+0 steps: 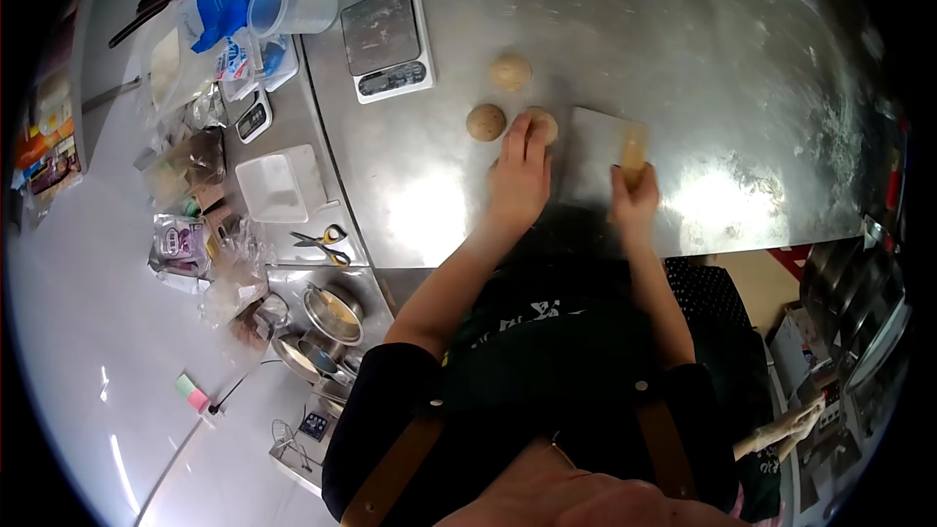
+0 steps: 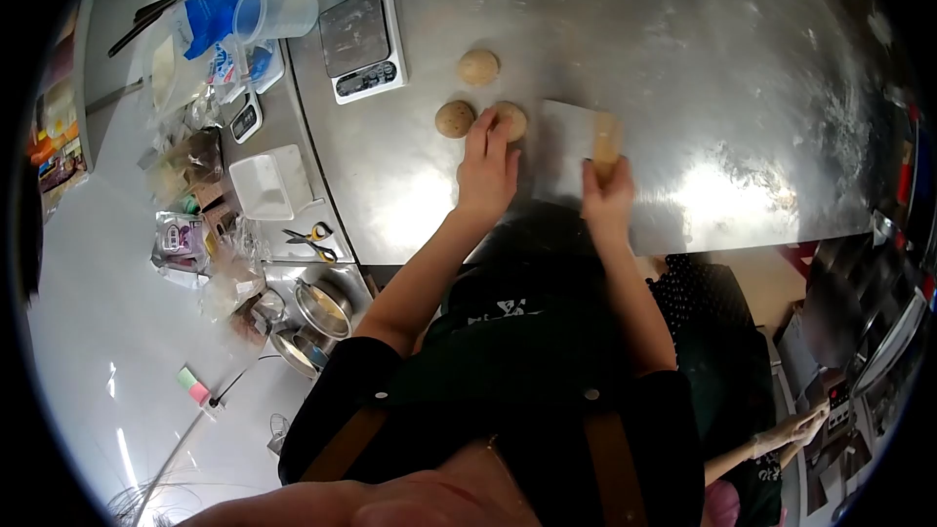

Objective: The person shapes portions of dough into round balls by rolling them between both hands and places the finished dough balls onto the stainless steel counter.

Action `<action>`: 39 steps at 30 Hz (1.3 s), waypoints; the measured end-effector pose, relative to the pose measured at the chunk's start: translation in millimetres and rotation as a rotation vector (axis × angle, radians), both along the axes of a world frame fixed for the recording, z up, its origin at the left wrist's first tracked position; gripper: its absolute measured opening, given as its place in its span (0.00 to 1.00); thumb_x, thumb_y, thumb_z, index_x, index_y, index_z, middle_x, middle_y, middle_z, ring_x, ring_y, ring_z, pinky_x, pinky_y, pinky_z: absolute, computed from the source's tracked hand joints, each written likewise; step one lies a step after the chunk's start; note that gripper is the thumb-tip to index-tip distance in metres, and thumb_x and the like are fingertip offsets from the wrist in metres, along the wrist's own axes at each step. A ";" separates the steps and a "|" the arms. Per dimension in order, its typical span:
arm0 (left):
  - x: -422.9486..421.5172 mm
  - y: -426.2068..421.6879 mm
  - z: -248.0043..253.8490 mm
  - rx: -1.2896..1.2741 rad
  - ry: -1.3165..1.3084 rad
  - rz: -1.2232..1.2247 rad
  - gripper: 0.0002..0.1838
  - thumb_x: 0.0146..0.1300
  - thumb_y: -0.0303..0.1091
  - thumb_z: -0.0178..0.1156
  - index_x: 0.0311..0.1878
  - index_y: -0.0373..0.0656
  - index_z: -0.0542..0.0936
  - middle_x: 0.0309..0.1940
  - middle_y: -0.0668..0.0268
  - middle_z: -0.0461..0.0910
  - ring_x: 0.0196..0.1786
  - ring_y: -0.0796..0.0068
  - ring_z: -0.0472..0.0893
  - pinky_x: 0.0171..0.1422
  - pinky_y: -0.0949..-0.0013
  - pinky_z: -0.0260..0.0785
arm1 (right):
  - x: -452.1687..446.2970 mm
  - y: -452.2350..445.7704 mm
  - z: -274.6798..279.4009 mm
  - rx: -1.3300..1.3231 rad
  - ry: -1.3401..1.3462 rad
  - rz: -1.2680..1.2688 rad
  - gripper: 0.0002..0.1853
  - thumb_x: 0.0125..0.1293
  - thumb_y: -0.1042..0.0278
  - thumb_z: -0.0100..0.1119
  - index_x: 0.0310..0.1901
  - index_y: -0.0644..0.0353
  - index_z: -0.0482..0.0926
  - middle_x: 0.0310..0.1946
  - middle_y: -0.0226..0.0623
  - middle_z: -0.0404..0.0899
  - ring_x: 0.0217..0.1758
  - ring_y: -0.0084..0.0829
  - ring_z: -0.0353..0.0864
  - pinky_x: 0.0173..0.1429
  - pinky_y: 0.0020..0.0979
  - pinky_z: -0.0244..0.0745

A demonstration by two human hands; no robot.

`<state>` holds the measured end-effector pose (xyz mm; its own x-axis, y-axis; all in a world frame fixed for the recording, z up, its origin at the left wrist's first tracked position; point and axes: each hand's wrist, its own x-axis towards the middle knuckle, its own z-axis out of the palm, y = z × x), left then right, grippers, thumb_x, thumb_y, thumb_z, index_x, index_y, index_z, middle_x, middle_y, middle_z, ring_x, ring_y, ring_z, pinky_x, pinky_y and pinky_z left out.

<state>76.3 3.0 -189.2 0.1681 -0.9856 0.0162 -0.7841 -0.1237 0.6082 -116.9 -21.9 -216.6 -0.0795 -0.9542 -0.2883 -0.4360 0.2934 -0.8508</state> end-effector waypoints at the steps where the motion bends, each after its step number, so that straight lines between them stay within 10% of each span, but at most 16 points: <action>1: 2.4 -2.5 1.9 -0.011 0.008 0.020 0.34 0.55 0.25 0.67 0.67 0.38 0.67 0.66 0.48 0.64 0.65 0.43 0.69 0.65 0.54 0.70 | -6.1 -4.4 4.1 -0.002 0.011 -0.034 0.15 0.63 0.63 0.66 0.39 0.66 0.74 0.25 0.47 0.78 0.26 0.42 0.78 0.35 0.40 0.74; 10: 18.8 -19.5 7.5 0.130 0.000 0.051 0.36 0.53 0.25 0.68 0.67 0.37 0.67 0.62 0.47 0.69 0.62 0.44 0.72 0.64 0.55 0.71 | 71.7 -20.8 -19.8 -0.005 0.116 0.177 0.16 0.61 0.63 0.66 0.41 0.67 0.74 0.28 0.60 0.79 0.34 0.63 0.80 0.35 0.47 0.74; 24: -32.6 -16.5 10.8 0.100 -0.076 -0.196 0.41 0.51 0.34 0.72 0.69 0.41 0.66 0.64 0.51 0.68 0.64 0.48 0.70 0.63 0.57 0.71 | -63.0 -63.9 1.5 0.022 0.061 0.005 0.14 0.63 0.64 0.66 0.36 0.66 0.74 0.24 0.37 0.74 0.26 0.26 0.72 0.31 0.31 0.69; 39: 89.1 -83.5 4.6 0.152 -0.105 0.037 0.38 0.41 0.25 0.76 0.60 0.44 0.74 0.49 0.52 0.76 0.50 0.47 0.79 0.54 0.56 0.76 | 135.7 -165.6 -18.8 -0.082 0.221 0.618 0.20 0.61 0.55 0.64 0.49 0.59 0.77 0.38 0.48 0.84 0.44 0.49 0.84 0.48 0.46 0.78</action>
<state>165.4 -80.5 -184.5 0.2095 -0.9712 -0.1134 -0.8356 -0.2381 0.4951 18.8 -187.5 -235.5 0.4412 -0.8613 -0.2522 -0.6699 -0.1291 -0.7311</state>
